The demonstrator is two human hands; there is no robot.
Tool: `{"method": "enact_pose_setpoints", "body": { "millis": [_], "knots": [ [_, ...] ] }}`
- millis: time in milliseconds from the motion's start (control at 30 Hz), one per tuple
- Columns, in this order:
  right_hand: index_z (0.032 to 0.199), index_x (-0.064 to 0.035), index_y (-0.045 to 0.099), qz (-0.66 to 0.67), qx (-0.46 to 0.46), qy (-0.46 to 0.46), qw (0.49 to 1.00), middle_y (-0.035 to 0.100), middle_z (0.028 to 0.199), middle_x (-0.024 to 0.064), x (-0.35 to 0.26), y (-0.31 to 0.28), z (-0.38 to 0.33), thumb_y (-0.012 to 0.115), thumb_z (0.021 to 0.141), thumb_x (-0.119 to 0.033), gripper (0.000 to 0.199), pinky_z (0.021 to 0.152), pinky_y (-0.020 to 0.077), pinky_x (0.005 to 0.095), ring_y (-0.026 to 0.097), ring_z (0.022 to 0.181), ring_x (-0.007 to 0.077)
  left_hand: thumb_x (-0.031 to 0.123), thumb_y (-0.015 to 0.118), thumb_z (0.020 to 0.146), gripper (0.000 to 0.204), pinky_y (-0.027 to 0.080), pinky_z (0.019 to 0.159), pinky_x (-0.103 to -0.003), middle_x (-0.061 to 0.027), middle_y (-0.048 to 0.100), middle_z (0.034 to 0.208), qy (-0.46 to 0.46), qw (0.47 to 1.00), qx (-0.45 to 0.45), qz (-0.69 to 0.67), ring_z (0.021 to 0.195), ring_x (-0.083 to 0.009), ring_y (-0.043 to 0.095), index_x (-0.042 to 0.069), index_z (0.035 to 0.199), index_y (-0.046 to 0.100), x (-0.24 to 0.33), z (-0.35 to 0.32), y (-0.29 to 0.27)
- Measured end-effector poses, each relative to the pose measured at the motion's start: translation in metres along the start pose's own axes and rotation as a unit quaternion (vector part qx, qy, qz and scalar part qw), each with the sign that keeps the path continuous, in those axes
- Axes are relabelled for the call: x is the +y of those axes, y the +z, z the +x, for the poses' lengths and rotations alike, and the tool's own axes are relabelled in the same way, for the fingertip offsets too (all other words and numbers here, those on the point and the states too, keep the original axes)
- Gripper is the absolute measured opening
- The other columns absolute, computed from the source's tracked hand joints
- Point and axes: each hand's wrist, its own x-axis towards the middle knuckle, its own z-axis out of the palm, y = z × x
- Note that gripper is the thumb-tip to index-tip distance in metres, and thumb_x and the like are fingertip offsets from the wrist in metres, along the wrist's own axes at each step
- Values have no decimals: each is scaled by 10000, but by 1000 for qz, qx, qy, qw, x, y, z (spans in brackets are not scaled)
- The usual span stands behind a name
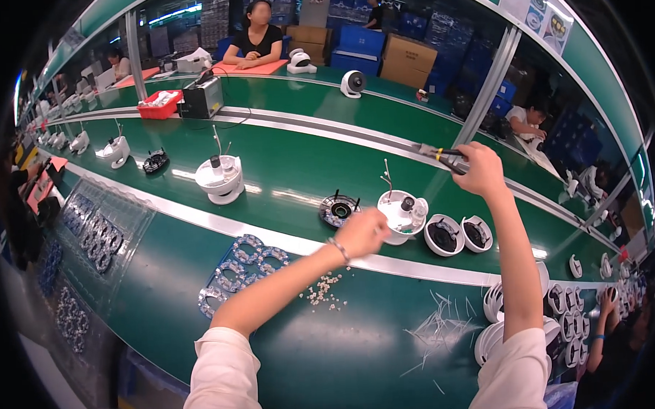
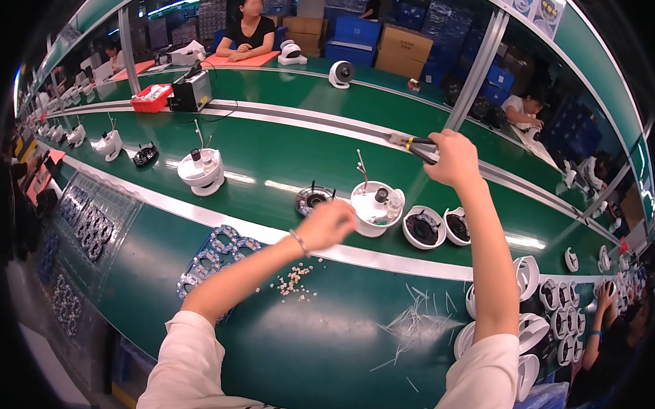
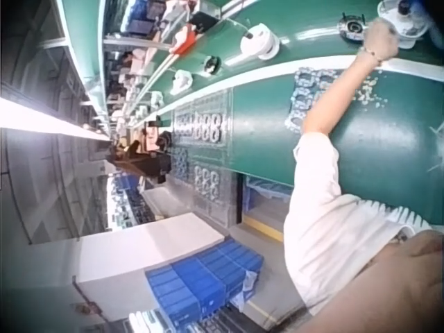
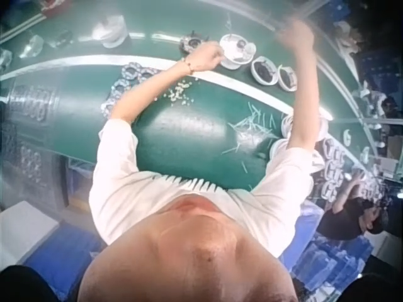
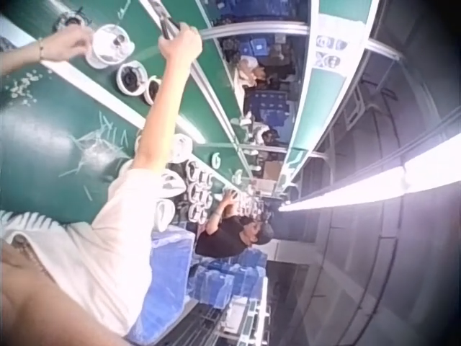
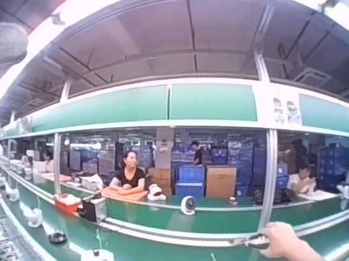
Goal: Assemble electronic components and LED boards into plastic circular housings on a factory assembly line.
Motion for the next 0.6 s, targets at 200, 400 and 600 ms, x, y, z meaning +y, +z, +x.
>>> {"method": "enact_pose_setpoints", "body": {
  "millis": [200, 400, 600],
  "knots": [
    [851, -55, 605, 53, 22, -37, 998, 540, 731, 99, -33, -28, -10, 678, 540, -171, 341, 662, 447, 361, 547, 756, 276, 152, 560, 734, 123, 455, 675, -404, -154, 590, 733, 64, 990, -127, 5, 741, -318, 569, 38, 716, 600, 46, -23, 78],
    [930, -9, 593, 111, -44, 7, 993, 551, 754, 100, -33, -49, -63, 715, 516, -152, 455, 628, 436, 301, 517, 665, 230, 147, 595, 733, 159, 482, 583, -312, -126, 624, 730, -41, 998, 48, 8, 592, -214, 603, 54, 853, 643, 2, -4, 10],
    [876, -37, 614, 154, -101, -5, 983, 565, 772, 115, -53, -24, -93, 713, 531, -190, 390, 687, 443, 360, 545, 770, 277, 281, 644, 707, 478, 424, 845, -379, -209, 541, 1049, -233, 963, 21, 137, 967, -315, 528, -19, 1057, 518, -71, 14, 0]
  ]
}}
